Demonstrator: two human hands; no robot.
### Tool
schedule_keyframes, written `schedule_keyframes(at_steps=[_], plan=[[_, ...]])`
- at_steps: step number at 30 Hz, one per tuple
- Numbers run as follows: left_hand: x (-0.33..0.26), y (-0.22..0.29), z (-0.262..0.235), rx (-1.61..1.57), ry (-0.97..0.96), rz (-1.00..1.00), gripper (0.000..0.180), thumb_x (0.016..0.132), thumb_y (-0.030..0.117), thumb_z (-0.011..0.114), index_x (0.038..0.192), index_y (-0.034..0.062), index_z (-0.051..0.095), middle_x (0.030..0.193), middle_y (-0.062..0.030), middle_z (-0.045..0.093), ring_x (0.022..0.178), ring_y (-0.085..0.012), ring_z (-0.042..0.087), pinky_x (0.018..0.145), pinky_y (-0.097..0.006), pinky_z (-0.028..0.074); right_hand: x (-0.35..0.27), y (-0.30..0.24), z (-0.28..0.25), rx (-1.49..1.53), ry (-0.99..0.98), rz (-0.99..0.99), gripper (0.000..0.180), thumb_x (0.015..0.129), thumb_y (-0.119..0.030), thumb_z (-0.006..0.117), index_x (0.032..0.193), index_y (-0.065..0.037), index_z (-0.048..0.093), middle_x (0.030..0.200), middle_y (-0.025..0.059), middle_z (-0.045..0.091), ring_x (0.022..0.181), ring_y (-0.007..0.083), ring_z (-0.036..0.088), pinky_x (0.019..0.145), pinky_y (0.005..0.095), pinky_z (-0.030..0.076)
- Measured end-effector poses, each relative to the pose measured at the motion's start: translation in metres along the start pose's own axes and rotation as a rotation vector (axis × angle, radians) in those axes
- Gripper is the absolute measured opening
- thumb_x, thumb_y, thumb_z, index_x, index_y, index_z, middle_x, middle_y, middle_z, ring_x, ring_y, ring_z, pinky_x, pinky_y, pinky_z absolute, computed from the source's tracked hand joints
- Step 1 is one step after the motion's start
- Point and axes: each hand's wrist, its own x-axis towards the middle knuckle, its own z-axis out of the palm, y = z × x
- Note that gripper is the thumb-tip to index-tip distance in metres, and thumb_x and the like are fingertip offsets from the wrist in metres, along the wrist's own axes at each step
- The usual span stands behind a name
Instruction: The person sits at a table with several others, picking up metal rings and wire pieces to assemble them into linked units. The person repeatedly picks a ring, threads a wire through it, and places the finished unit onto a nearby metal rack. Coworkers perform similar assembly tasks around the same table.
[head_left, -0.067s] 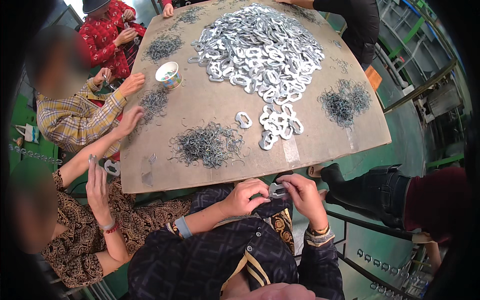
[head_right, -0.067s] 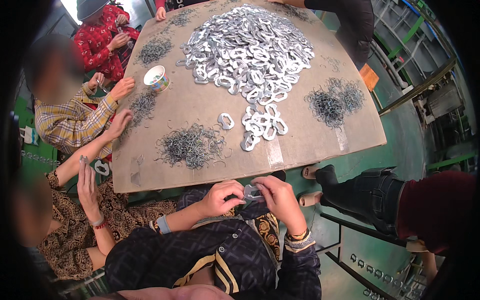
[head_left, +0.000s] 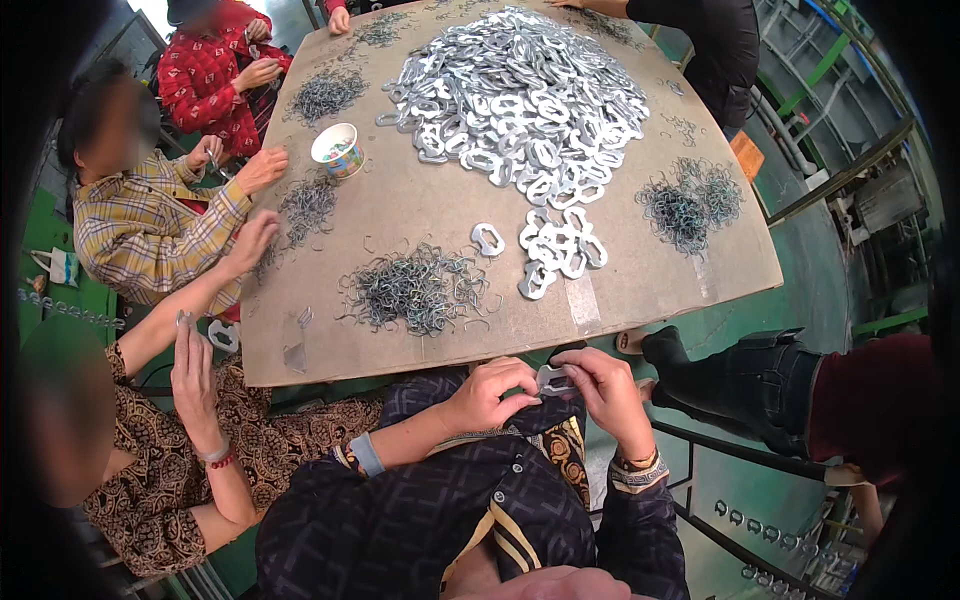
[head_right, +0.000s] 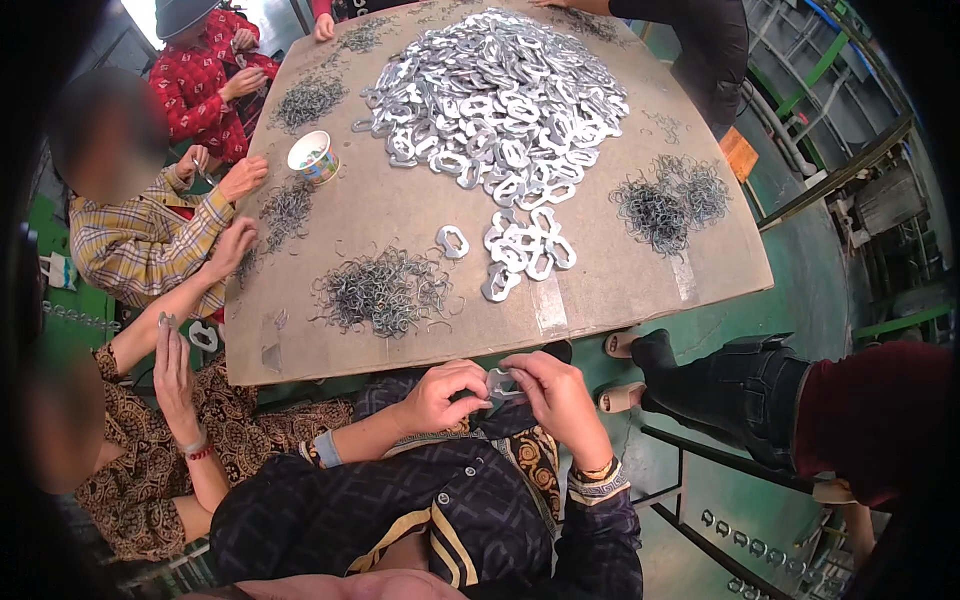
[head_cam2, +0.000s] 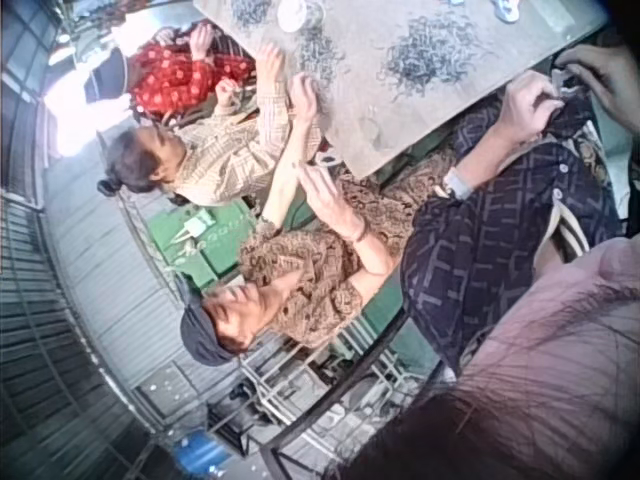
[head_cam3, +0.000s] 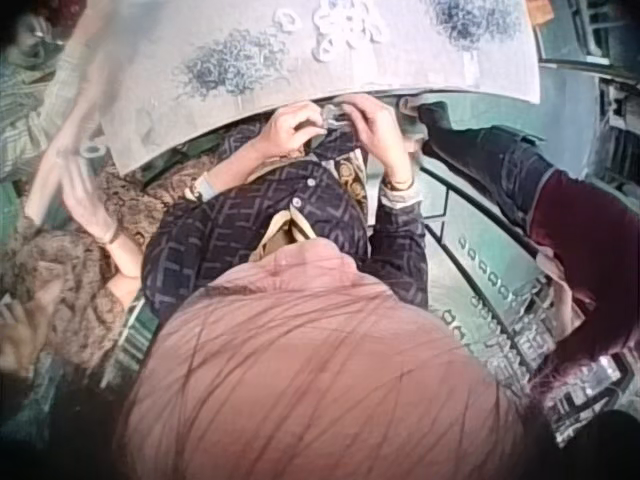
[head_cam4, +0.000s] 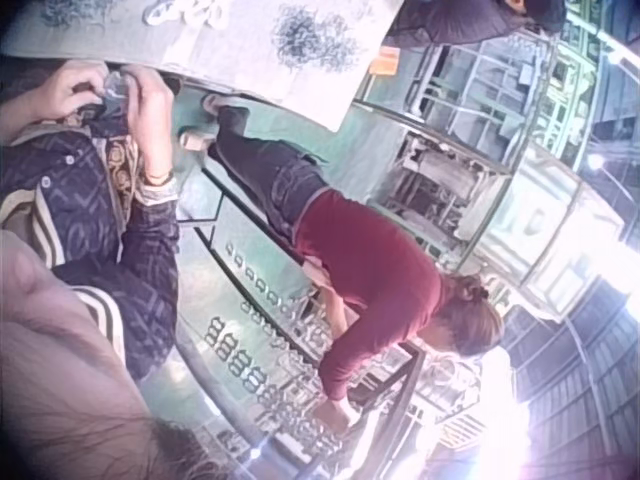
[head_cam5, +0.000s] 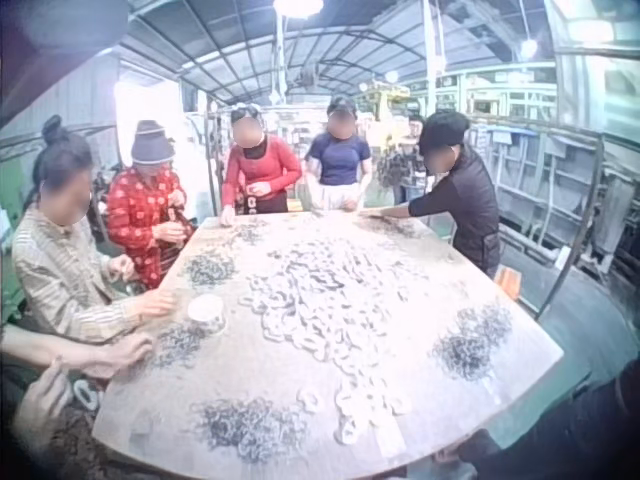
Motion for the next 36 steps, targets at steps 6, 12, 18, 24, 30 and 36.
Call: schedule_keyframes(at_steps=[6,12,18,24,30,36], plan=[[-0.002,0.000,0.000,-0.012,0.053,-0.044,0.016,0.074,0.000,0.073,0.082,0.0019,0.059,0.080,-0.0113,0.061,0.079,-0.0312,0.061,0.073,-0.040,0.047,0.001,-0.012,0.000,0.089,-0.089,0.038,0.030,0.084,0.001,0.067,0.113,-0.001,0.060,0.095,0.0117,0.066,0.078,0.0215,0.066,0.069,0.0316,0.052],[-0.002,-0.010,-0.001,-0.032,0.088,-0.049,0.017,0.074,0.000,0.073,0.083,0.0023,0.059,0.082,-0.0115,0.063,0.080,-0.0311,0.062,0.074,-0.040,0.047,-0.003,-0.001,0.016,0.277,0.054,-0.039,0.032,0.080,0.006,0.069,0.109,-0.002,0.057,0.090,0.0106,0.065,0.078,0.0185,0.065,0.069,0.0287,0.052],[-0.005,-0.015,-0.002,-0.002,0.091,-0.033,0.019,0.073,-0.001,0.076,0.085,0.0023,0.061,0.092,-0.0119,0.067,0.087,-0.0280,0.065,0.077,-0.037,0.050,-0.006,-0.011,0.026,0.125,0.158,-0.098,0.025,0.080,0.008,0.067,0.103,-0.001,0.061,0.086,0.0088,0.065,0.072,0.0167,0.063,0.063,0.0288,0.051],[0.004,-0.007,-0.021,-0.008,0.033,-0.005,0.023,0.074,0.001,0.077,0.093,0.0033,0.064,0.104,-0.0120,0.067,0.096,-0.0287,0.065,0.083,-0.036,0.051,-0.013,-0.014,0.027,0.061,0.227,-0.150,0.026,0.077,0.011,0.068,0.099,-0.001,0.062,0.085,0.0113,0.065,0.072,0.0231,0.064,0.064,0.0307,0.050],[0.017,-0.055,-0.056,0.813,0.352,-0.190,0.028,0.077,0.004,0.070,0.105,0.0050,0.066,0.108,-0.0093,0.062,0.104,-0.0298,0.057,0.088,-0.039,0.047,-0.015,-0.017,0.023,-0.022,0.207,-0.169,0.024,0.075,0.011,0.069,0.095,-0.001,0.061,0.084,0.0124,0.065,0.072,0.0266,0.064,0.063,0.0327,0.050],[0.011,-0.052,-0.074,1.008,0.106,-0.285,0.024,0.078,0.006,0.069,0.102,0.0056,0.069,0.102,-0.0070,0.063,0.102,-0.0262,0.055,0.087,-0.039,0.042,-0.018,-0.018,0.022,-0.022,0.227,-0.159,0.024,0.075,0.011,0.068,0.094,0.000,0.061,0.084,0.0126,0.065,0.073,0.0272,0.064,0.064,0.0334,0.050]])
